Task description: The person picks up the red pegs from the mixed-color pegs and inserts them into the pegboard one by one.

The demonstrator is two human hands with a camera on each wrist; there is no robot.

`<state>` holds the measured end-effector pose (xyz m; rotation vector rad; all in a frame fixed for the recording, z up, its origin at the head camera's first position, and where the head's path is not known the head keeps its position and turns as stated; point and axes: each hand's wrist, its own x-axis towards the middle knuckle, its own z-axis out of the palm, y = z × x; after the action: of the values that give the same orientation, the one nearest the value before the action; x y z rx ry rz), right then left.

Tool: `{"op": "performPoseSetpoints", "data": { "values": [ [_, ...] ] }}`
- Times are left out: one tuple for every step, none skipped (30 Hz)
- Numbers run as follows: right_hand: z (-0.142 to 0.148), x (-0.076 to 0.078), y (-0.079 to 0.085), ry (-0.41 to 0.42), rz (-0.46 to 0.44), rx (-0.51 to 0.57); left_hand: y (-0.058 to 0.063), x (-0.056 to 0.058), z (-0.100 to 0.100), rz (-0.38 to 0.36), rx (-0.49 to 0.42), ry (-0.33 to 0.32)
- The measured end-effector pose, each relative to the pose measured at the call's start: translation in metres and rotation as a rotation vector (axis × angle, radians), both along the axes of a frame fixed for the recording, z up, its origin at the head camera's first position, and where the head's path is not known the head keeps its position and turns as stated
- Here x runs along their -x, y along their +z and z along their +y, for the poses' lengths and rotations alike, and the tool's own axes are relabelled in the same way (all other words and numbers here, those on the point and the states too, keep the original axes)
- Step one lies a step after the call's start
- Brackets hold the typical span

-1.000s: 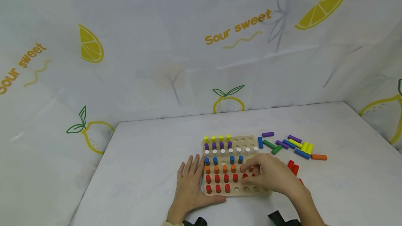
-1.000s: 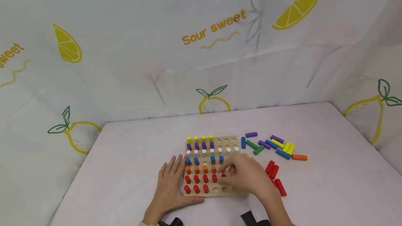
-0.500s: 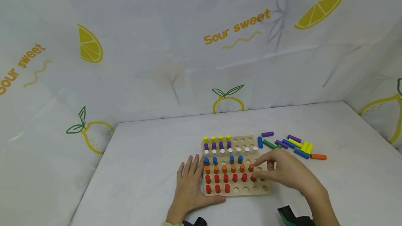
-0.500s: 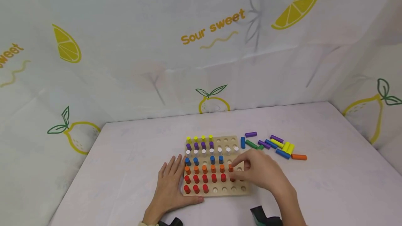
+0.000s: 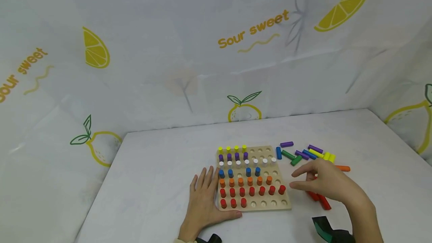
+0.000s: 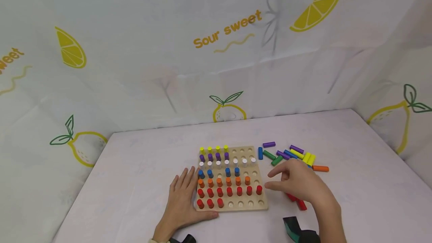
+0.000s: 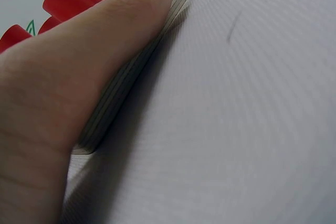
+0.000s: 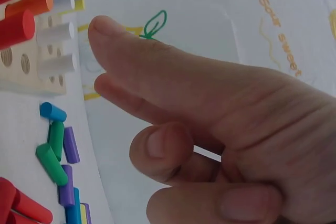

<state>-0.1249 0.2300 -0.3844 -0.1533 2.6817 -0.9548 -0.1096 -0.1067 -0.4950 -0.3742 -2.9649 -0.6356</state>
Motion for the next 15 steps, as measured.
{"op": "performPoseSetpoints", "data": {
  "values": [
    [0.002,0.000,0.000,-0.007,-0.007,-0.011,0.000,0.000,0.000,0.000,0.001,0.000],
    [0.004,0.001,-0.001,-0.014,-0.013,-0.021,0.000,0.000,0.000,0.001,0.002,0.001],
    [0.006,0.001,-0.001,-0.020,-0.016,-0.035,0.000,0.000,0.000,0.002,0.002,0.002],
    [0.007,0.002,-0.002,-0.027,-0.023,-0.047,0.000,0.000,0.000,0.002,0.003,0.002],
    [0.009,0.003,-0.003,-0.033,-0.031,-0.059,0.000,0.000,0.000,0.002,0.003,0.003],
    [0.010,0.004,-0.004,-0.038,-0.039,-0.070,0.000,0.000,0.000,0.000,0.001,0.004],
    [0.012,0.004,-0.005,-0.043,-0.050,-0.079,0.000,0.000,0.000,0.000,0.001,0.004],
    [0.014,0.005,-0.006,-0.047,-0.059,-0.086,0.000,0.000,0.000,-0.001,0.002,0.005],
    [0.015,0.005,-0.007,-0.049,-0.070,-0.093,0.000,0.000,0.000,-0.002,0.001,0.005],
    [0.017,0.005,-0.009,-0.049,-0.078,-0.097,0.000,0.000,0.000,-0.003,0.001,0.005],
    [0.019,0.006,-0.010,-0.048,-0.085,-0.101,0.000,0.000,0.000,-0.005,0.000,0.006],
    [0.021,0.006,-0.011,-0.050,-0.092,-0.103,0.000,0.000,0.000,-0.006,-0.001,0.005],
    [0.022,0.006,-0.012,-0.052,-0.100,-0.104,0.000,0.000,0.000,-0.008,-0.001,0.005],
    [0.024,0.006,-0.014,-0.055,-0.107,-0.102,0.000,0.000,0.000,-0.009,-0.002,0.005],
    [0.025,0.006,-0.015,-0.057,-0.115,-0.101,0.000,0.000,0.000,-0.010,-0.002,0.005]
  ]
}}
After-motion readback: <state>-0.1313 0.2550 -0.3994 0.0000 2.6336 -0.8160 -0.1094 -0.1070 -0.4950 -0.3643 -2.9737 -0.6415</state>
